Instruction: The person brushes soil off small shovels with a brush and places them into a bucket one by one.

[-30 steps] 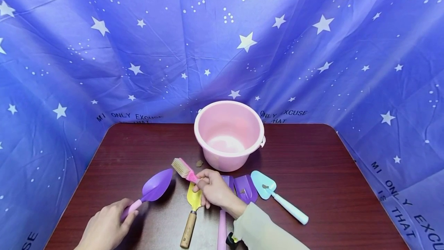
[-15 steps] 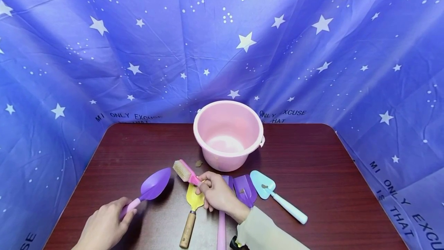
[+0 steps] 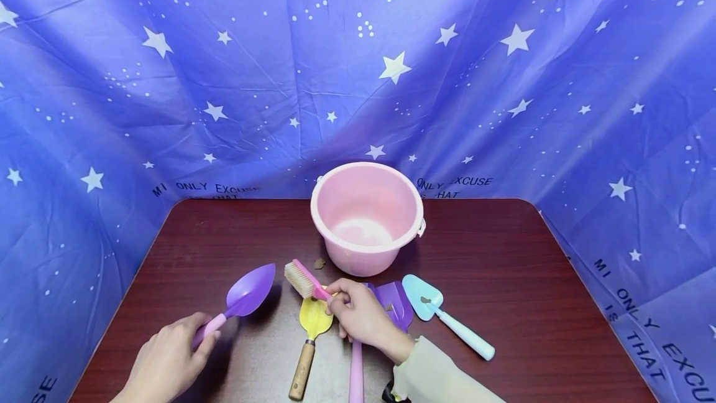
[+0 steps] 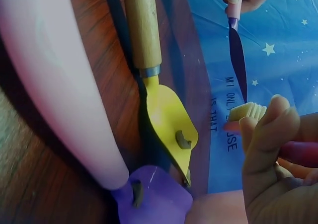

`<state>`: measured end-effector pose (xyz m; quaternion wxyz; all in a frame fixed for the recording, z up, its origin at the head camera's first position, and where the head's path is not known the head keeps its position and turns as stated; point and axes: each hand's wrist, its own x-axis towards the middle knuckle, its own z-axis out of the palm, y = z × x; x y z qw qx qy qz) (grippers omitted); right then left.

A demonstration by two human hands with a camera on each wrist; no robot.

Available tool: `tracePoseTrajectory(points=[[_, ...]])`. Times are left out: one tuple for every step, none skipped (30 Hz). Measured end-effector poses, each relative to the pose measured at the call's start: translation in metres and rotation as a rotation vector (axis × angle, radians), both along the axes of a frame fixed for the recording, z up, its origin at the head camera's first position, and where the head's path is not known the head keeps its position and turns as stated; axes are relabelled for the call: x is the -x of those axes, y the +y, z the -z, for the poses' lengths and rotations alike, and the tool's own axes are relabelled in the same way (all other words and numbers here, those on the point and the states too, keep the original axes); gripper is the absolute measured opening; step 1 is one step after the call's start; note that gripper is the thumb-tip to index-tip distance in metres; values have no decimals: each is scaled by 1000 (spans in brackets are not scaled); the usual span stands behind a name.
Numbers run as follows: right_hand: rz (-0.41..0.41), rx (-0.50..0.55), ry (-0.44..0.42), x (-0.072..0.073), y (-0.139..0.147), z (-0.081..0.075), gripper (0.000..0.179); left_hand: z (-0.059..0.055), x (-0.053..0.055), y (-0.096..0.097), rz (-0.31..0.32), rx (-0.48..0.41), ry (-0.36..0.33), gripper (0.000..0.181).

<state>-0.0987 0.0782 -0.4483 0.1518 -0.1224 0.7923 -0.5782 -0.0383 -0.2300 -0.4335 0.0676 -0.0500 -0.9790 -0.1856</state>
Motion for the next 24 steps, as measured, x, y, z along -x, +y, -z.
tracePoseTrajectory(points=[[0,-10,10,0,2,0,21,-1,1,0,2,1,4,11],[-2,-13,19,0,3,-1,21,-2,1,1,4,3,10,11],[-2,-18,26,-1,5,-1,21,-3,2,1,5,3,13,11],[-2,-22,32,-1,6,-1,21,-4,2,1,8,4,17,12],[-1,-25,36,-2,8,-2,21,-5,3,2,10,4,20,12],[0,-28,38,-2,10,-2,20,-6,4,2,13,5,25,12],[2,-26,38,-2,12,-2,20,-7,5,3,18,5,30,12],[4,-26,38,-3,13,-2,19,-8,6,3,22,7,36,13],[5,-25,38,-3,15,-2,19,-9,7,4,25,7,39,13],[5,-22,36,-4,18,-2,18,-10,8,4,29,9,48,13],[5,-18,34,-5,20,-2,18,-11,9,4,33,10,57,13],[3,-12,31,-5,22,-3,19,-12,10,5,35,12,65,13],[0,-2,24,-6,24,-2,19,-13,11,5,38,13,72,13],[-2,0,20,-6,27,-3,19,-14,11,6,40,12,77,13],[-4,2,17,-7,29,-3,19,-15,12,6,42,12,84,13],[-6,2,15,-8,31,-4,19,-16,13,6,45,13,92,14],[-7,-2,14,-8,33,-4,19,-16,13,7,47,13,99,14],[-8,-8,14,-8,35,-5,19,-17,14,7,50,14,107,14],[-7,-20,19,-9,36,-5,19,-17,14,8,53,13,115,14],[-6,-36,26,-10,37,-8,19,-18,15,8,56,13,125,14],[-5,-45,34,-12,38,-13,20,-18,15,8,60,14,133,14],[-5,-53,44,-13,38,-19,20,-19,16,9,63,13,141,14],[-3,-61,50,-15,38,-25,20,-20,17,9,65,12,146,13],[0,-71,57,-17,39,-31,19,-22,18,10,67,11,153,13]])
